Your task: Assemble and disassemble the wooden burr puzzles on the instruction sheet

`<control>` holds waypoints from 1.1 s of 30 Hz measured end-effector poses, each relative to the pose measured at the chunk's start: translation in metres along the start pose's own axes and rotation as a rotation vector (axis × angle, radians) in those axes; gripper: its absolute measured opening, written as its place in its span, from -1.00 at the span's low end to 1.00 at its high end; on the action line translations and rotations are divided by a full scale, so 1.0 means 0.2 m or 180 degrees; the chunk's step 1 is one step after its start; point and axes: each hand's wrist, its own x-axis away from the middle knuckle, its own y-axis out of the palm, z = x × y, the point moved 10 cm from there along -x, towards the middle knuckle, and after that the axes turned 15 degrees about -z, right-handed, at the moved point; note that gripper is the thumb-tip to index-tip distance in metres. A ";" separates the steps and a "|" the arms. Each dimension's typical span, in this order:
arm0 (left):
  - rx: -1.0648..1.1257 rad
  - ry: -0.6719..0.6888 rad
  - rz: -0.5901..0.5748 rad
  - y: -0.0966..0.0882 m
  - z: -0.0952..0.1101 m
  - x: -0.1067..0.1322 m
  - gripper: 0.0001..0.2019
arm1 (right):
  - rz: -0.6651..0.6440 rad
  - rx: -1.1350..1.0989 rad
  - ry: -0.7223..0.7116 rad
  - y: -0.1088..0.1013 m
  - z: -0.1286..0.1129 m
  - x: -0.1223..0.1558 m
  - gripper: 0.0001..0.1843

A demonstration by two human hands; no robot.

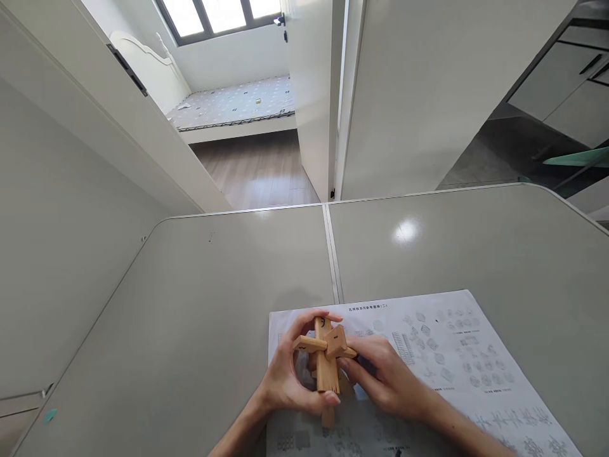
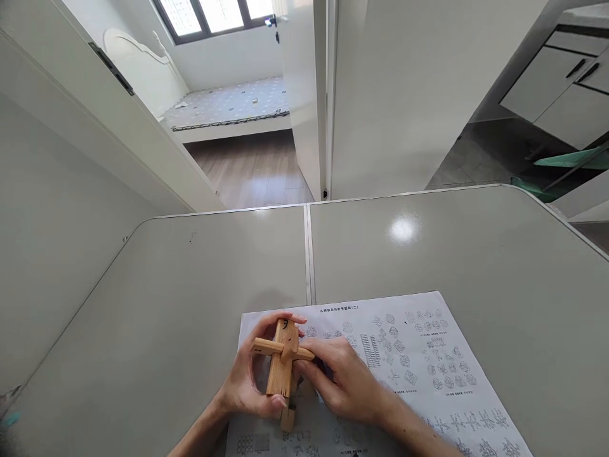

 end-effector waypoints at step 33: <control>-0.0067 0.0221 -0.0374 0.04 0.04 -0.02 -0.01 | 0.0693 0.0395 -0.0495 -0.10 -0.11 0.05 -0.80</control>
